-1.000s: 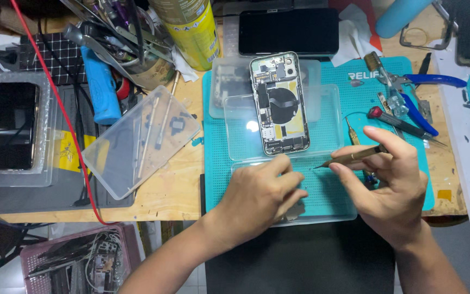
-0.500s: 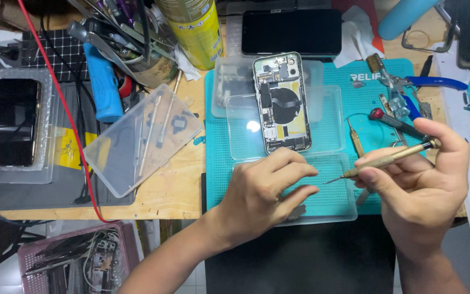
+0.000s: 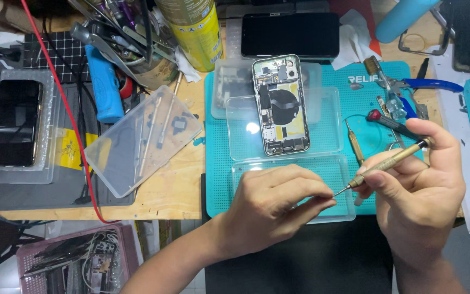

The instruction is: The person repairs a smartphone at a workbench. They use a screwdriver to unscrew and remove internal components from the opened phone, manipulate small parts inside the chassis, lift and reposition the phone body, and handle small screws and brackets on the mat.

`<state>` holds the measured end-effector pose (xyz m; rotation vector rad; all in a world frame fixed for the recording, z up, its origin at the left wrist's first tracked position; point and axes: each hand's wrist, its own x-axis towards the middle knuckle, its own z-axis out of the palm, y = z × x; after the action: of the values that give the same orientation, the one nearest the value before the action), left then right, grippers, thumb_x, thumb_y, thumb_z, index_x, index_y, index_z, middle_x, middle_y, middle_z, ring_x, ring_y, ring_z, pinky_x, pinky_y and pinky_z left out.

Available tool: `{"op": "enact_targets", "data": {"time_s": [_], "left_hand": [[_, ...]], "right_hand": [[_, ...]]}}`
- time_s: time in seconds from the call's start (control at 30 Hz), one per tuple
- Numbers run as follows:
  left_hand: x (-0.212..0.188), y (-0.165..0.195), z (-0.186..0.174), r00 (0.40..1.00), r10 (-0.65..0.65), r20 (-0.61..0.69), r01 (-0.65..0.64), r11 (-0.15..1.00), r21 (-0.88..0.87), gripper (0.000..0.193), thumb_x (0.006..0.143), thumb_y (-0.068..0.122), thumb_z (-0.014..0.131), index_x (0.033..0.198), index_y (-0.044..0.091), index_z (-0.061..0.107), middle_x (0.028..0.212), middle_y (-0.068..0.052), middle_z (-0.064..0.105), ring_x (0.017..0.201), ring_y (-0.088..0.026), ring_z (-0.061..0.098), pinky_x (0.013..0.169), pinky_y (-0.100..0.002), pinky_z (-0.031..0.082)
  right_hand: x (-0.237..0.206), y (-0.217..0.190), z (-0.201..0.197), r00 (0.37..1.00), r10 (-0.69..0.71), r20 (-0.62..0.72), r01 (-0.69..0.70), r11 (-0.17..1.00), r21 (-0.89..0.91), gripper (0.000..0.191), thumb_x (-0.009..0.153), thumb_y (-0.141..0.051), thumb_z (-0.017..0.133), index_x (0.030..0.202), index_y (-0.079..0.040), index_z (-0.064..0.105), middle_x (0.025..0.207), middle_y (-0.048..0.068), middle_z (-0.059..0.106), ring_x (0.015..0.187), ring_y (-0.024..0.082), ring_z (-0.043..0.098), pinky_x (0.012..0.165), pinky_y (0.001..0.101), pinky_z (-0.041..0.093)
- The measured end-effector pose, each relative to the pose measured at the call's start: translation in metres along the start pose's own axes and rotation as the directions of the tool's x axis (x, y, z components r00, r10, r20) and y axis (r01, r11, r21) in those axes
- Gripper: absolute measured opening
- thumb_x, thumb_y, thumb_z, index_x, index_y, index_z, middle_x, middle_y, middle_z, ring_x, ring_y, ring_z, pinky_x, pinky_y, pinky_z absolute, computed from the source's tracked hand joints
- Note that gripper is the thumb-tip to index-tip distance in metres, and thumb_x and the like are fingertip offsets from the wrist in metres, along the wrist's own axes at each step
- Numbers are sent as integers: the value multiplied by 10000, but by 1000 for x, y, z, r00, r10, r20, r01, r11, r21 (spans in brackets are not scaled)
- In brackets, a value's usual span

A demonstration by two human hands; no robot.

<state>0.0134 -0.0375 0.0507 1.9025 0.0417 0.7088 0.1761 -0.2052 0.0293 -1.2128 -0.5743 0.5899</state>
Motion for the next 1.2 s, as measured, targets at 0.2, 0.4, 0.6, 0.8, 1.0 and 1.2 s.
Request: {"op": "enact_targets", "data": {"time_s": [0.2, 0.4, 0.6, 0.8, 1.0, 1.2], "left_hand": [[-2, 0, 0, 1000, 12, -23, -11, 1000, 26, 152, 961, 55, 810, 1064, 61, 699, 1017, -69, 722, 787, -182, 731, 674, -263, 587], [-3, -1, -2, 1000, 6, -21, -5, 999, 35, 154, 962, 47, 808, 1078, 53, 707, 1023, -76, 728, 793, -178, 739, 674, -261, 592], [-4, -15, 1, 999, -37, 8, 33, 954, 298, 110, 939, 119, 781, 1020, 73, 722, 943, -66, 698, 731, -228, 704, 615, -341, 539], [-8, -31, 14, 975, -136, 173, 46, 894, 447, 91, 894, 112, 728, 854, 76, 655, 889, -88, 589, 728, -276, 678, 608, -426, 504], [-11, -33, 11, 978, -119, 171, 40, 913, 407, 94, 895, 133, 744, 885, 80, 667, 881, -81, 593, 716, -279, 670, 616, -422, 505], [-7, -26, 1, 985, -132, 110, 77, 912, 403, 144, 898, 143, 757, 1000, 53, 706, 913, -76, 632, 733, -267, 689, 610, -392, 523]], "right_hand": [[-3, -2, 4, 1000, -19, -25, 17, 998, -65, 670, 1007, 53, 714, 1534, 3, 303, 949, 212, 691, 807, 203, 703, 719, 282, 580], [-4, -5, 10, 997, -67, -23, 64, 990, -124, 683, 1011, 33, 736, 1525, -13, 288, 969, 208, 698, 822, 202, 718, 724, 268, 591], [4, -10, 5, 976, -207, 61, 195, 728, -658, 699, 942, 99, 704, 1460, 18, 240, 1037, 249, 704, 945, 256, 746, 804, 303, 616], [9, 14, 0, 954, -211, 213, 300, 705, -643, 704, 920, 137, 715, 1476, 13, 303, 1150, 247, 710, 1005, 244, 748, 832, 271, 620], [5, 25, -5, 957, -215, 195, 290, 710, -642, 692, 911, 137, 725, 1459, 19, 320, 1152, 218, 709, 1058, 234, 740, 888, 290, 622], [6, 25, -3, 956, -220, 195, 293, 680, -672, 694, 899, 136, 734, 1447, 21, 325, 1117, 221, 723, 1014, 237, 744, 865, 295, 613]]}}
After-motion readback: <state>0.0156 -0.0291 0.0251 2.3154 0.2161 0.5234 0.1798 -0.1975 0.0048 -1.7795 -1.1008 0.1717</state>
